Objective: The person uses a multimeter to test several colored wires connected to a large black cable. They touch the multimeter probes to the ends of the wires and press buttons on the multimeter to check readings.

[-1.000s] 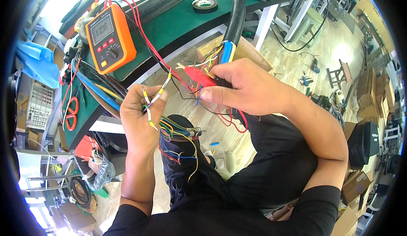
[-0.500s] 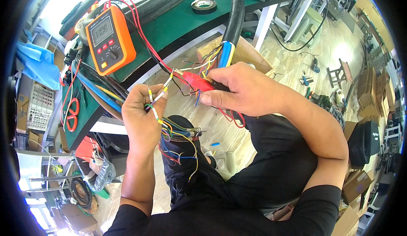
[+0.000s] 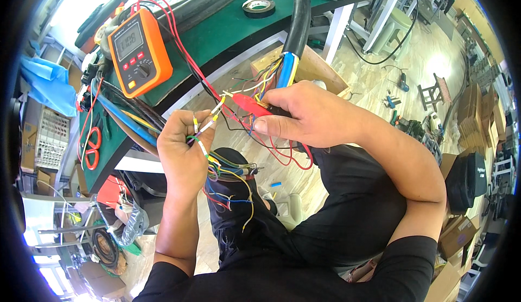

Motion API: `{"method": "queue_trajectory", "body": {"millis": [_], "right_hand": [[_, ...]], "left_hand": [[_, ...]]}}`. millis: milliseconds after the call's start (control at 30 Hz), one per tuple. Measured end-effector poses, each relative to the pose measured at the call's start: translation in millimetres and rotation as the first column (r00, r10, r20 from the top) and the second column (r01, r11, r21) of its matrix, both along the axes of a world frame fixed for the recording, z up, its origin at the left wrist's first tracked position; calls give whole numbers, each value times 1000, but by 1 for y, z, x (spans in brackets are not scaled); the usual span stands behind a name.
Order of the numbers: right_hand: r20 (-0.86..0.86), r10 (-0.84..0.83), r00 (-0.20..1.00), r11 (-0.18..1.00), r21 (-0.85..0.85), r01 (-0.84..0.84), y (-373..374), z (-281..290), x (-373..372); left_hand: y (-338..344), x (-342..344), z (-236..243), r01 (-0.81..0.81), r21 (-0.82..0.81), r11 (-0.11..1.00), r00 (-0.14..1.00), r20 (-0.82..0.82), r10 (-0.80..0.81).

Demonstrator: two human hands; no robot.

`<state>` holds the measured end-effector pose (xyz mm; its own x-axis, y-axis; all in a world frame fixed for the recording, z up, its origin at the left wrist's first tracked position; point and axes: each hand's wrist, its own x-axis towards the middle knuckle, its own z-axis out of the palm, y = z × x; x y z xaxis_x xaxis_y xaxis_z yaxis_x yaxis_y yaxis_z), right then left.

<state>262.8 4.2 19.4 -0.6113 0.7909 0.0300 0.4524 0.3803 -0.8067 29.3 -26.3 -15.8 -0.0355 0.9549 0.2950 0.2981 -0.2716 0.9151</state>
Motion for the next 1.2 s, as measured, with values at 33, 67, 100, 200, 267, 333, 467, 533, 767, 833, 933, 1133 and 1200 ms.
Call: {"method": "queue_trajectory", "body": {"millis": [33,67,100,200,267,333,467,533,767,833,933,1133,1200], "right_hand": [[2,0,1000,1000,1,0,0,1,0],[3,2,1000,1000,3,-2,0,2,0],[15,9,1000,1000,21,-9,0,2,0],[67,20,998,997,75,-25,2,4,1],[126,10,992,994,110,-24,3,4,3],[71,-9,997,999,51,6,3,0,2],[26,-33,999,999,0,33,3,-2,1],[-9,-33,999,999,-33,33,3,-5,1],[34,-2,999,999,-40,3,4,-6,1],[119,55,991,995,-86,-44,7,-6,3],[187,155,970,977,-177,-122,11,-13,3],[181,218,959,960,-219,-177,11,-14,5],[211,224,951,960,-216,-178,10,-12,4]], "left_hand": [[-1,0,1,3,-6,1000,1000,5,-3],[-1,1,1,5,-11,1000,1000,10,-5],[-1,2,1,4,-5,1000,1000,24,-4],[-1,4,2,0,-9,1000,998,68,1],[-2,5,3,-4,-41,999,995,102,8],[-3,3,3,-1,-34,999,999,52,3],[-3,-1,1,44,-7,999,998,43,-44],[-2,-4,0,92,-146,985,970,235,-56],[0,-16,0,244,-317,917,907,409,-99],[-2,-15,-5,132,-258,957,942,334,-40],[2,-26,-10,39,-220,975,931,362,45],[1,-29,-13,72,-278,958,889,454,65],[1,-29,-10,144,-320,937,916,402,-3]]}}
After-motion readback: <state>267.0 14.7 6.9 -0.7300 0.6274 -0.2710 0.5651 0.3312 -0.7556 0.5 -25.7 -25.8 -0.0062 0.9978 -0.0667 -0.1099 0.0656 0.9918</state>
